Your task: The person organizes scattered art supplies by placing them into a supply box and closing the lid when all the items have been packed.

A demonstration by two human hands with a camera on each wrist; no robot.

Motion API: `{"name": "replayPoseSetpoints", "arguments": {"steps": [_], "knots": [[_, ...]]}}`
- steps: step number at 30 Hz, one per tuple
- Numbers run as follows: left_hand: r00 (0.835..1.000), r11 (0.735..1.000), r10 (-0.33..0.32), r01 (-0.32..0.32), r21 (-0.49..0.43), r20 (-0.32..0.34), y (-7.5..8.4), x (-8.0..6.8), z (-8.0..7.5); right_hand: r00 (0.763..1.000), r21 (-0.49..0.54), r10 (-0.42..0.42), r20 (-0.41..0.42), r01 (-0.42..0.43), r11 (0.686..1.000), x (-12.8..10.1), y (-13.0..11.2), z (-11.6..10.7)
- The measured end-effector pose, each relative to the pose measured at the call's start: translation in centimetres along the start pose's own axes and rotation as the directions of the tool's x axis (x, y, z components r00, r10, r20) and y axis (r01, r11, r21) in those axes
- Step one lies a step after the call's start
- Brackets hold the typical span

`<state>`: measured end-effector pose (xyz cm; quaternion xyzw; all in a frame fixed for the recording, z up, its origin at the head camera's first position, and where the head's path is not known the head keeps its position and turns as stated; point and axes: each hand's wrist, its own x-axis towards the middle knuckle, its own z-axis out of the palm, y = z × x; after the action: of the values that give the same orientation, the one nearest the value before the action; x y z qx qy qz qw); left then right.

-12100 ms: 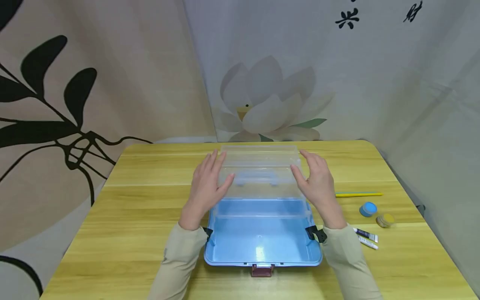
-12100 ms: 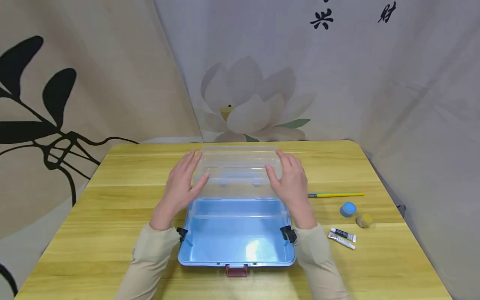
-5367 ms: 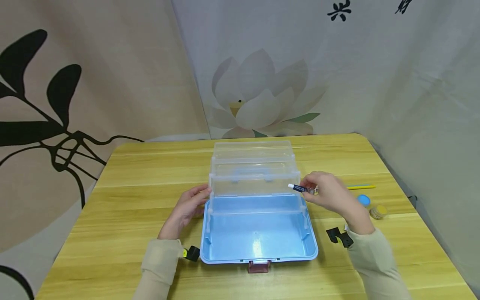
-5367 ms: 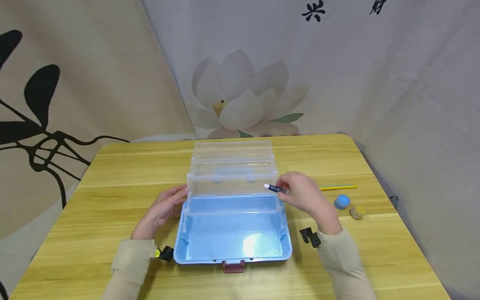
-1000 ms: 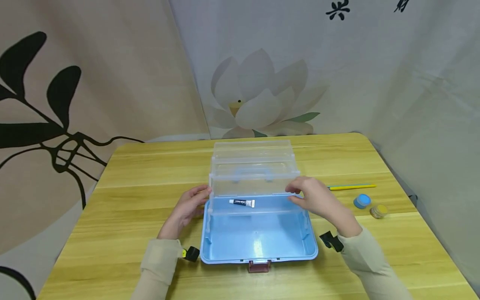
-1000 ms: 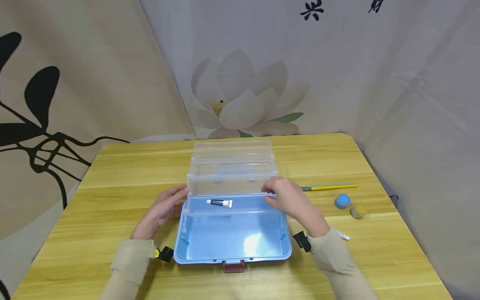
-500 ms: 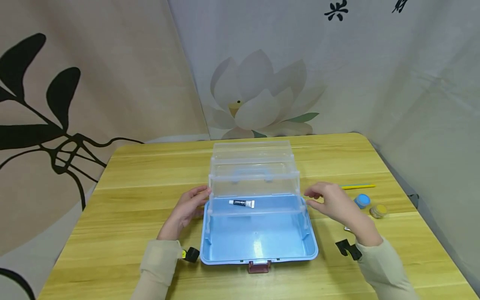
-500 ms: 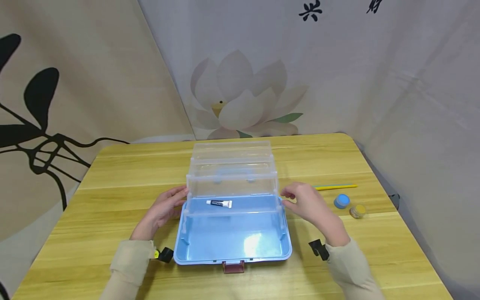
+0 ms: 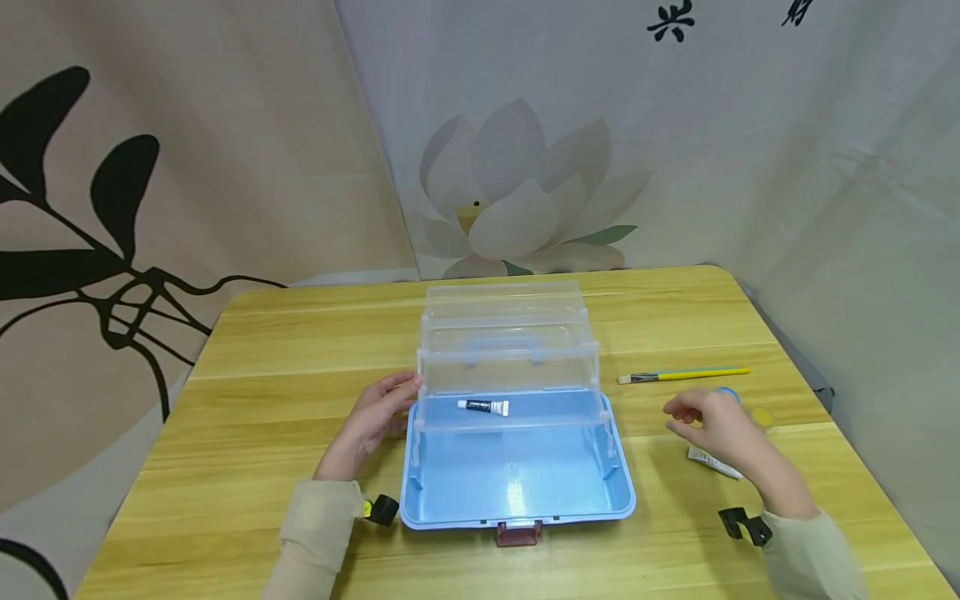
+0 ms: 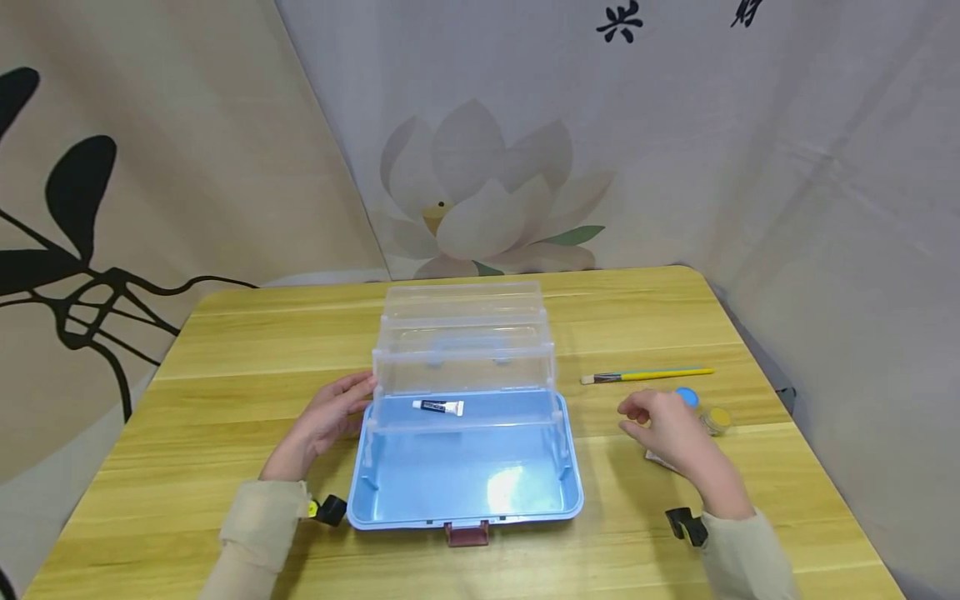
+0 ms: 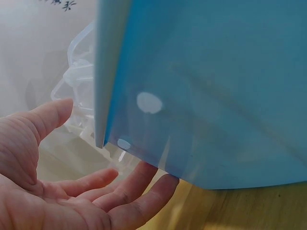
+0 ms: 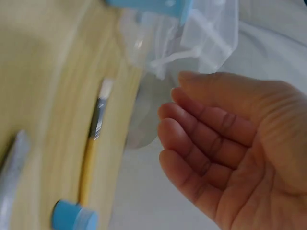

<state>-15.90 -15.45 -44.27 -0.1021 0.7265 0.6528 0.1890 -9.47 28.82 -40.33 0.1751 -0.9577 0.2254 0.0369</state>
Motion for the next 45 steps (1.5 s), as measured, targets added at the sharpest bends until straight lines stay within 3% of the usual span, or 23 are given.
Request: {"name": "replayPoseSetpoints", "arguments": {"steps": [18,28,45], "knots": [[1.0,1.0,-0.003,0.003,0.003,0.006,0.2,-0.3,-0.2,0.98,-0.012,0.184,0.075,-0.183,0.983,-4.3,5.4,1.4],[1.0,1.0,-0.009,0.009,0.001,-0.011,-0.2,-0.1,-0.2,0.957,-0.022,0.247,0.153,-0.247,0.969,-5.2,6.5,2.0],[1.0,1.0,0.001,-0.001,-0.003,0.007,-0.1,-0.1,-0.1,0.972,-0.049,0.21,0.106,-0.205,0.977,-4.0,5.6,1.5]]}}
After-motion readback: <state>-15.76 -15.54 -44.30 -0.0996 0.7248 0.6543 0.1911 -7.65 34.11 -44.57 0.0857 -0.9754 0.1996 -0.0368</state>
